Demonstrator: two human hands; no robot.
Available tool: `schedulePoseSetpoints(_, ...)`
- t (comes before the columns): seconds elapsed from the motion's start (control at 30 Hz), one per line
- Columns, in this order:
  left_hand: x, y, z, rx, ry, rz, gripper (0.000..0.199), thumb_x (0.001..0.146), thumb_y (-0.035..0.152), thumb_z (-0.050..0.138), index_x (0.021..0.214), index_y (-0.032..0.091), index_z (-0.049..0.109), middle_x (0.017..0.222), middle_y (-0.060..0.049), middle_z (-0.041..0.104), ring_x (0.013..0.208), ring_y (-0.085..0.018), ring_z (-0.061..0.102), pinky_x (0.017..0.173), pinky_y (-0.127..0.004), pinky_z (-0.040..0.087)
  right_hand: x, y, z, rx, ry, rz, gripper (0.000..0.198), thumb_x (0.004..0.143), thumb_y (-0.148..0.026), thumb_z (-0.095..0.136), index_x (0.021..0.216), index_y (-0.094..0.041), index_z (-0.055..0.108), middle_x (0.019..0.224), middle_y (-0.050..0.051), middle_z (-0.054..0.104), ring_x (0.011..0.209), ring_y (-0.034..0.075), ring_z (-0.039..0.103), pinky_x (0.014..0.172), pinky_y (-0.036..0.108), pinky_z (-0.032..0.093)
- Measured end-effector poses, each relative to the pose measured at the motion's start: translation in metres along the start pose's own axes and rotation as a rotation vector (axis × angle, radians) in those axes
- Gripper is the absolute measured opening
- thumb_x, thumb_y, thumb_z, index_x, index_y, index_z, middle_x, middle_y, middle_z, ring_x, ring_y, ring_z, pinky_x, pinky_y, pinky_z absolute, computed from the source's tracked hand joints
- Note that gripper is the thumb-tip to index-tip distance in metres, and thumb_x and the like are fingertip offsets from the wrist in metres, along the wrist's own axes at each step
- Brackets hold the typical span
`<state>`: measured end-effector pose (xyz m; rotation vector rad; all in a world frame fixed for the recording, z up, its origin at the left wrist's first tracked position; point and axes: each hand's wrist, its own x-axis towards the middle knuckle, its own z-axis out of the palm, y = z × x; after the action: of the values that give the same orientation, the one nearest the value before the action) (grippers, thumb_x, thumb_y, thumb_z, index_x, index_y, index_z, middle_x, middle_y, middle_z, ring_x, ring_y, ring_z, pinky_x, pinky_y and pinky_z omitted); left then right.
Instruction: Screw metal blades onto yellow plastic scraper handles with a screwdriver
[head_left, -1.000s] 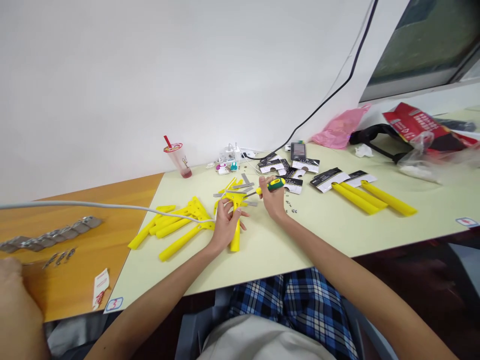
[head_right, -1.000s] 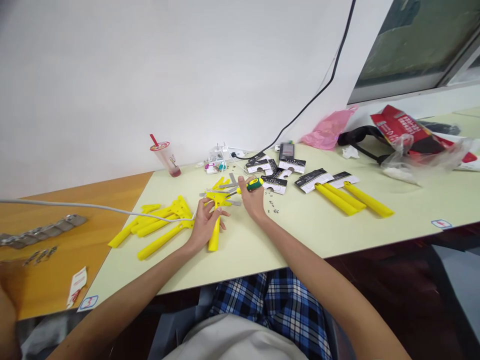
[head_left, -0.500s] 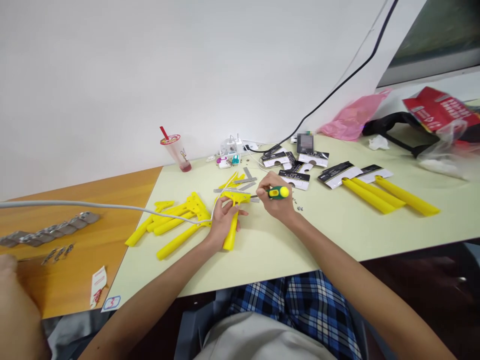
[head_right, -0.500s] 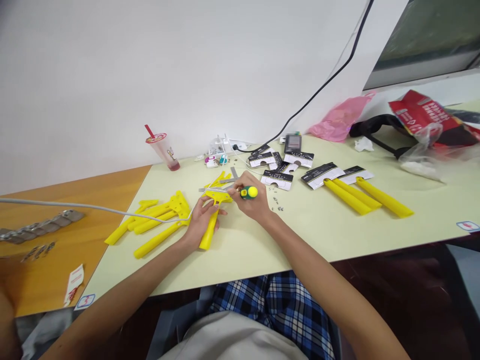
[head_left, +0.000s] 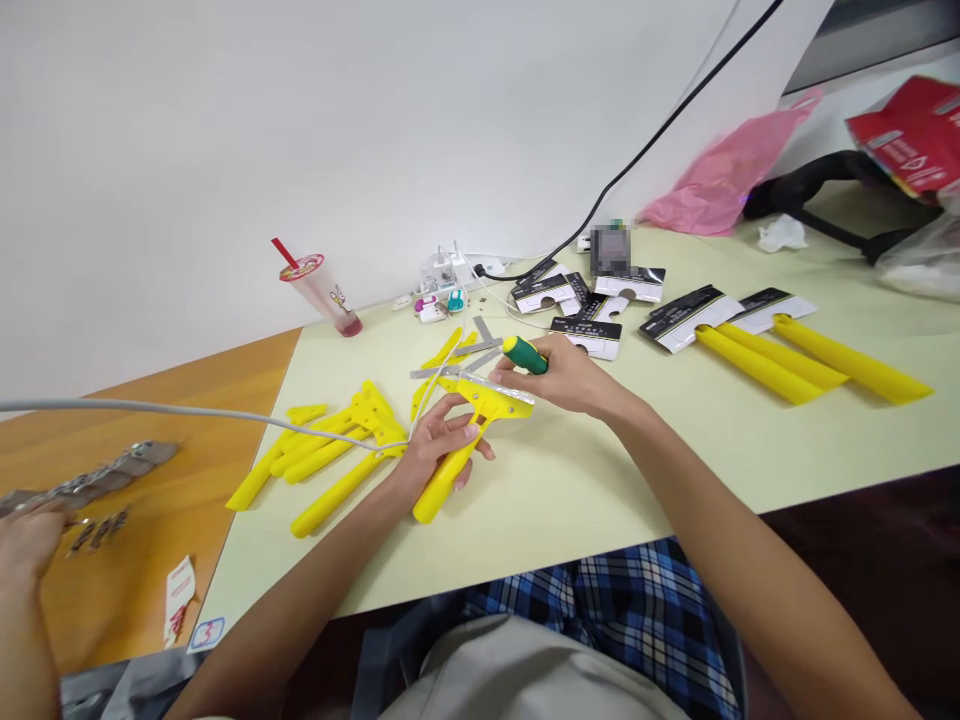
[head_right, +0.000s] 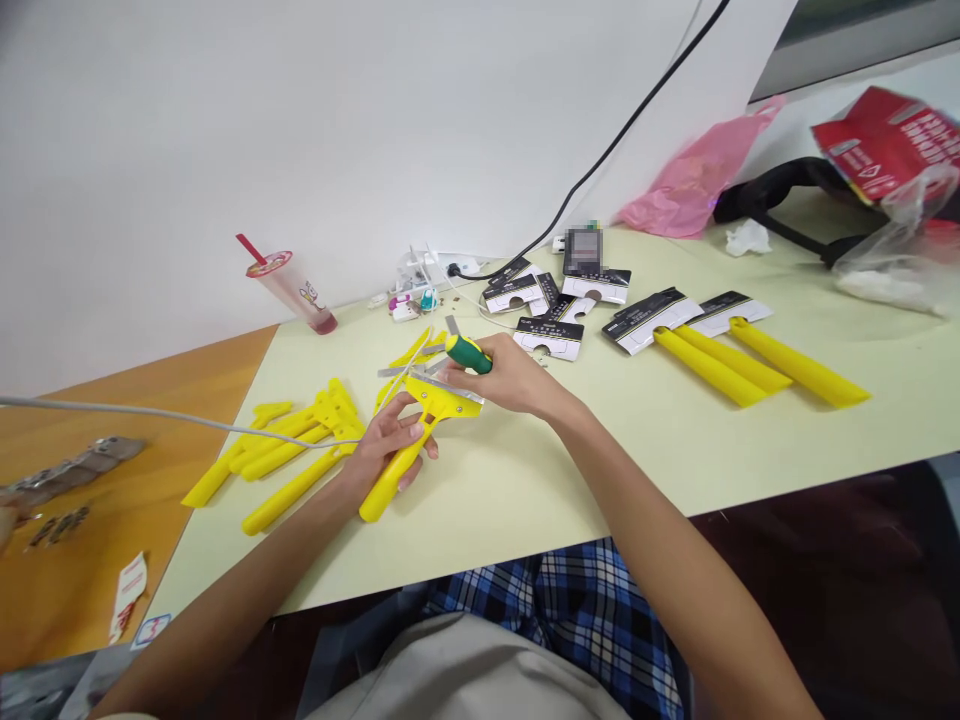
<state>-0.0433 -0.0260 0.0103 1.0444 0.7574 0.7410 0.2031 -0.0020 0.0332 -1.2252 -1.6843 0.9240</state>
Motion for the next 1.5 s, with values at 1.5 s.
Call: schedulePoseSetpoints(1.5, 0.004, -0.002, -0.007, -0.132, 0.003, 0.031, 0.048, 0.080, 0.036, 0.097, 0.117, 0.012, 0.079, 0.118, -0.020, 0.080, 0.082, -0.018, 0.074, 0.060, -0.025, 0.062, -0.013, -0.002, 0.009, 0.366, -0.072, 0.223, 0.054, 0.077, -0.067, 0.090, 0.089, -0.018, 0.072, 0.053, -0.011, 0.035, 0.050, 0.007, 0.023, 0.049, 0.026, 0.015)
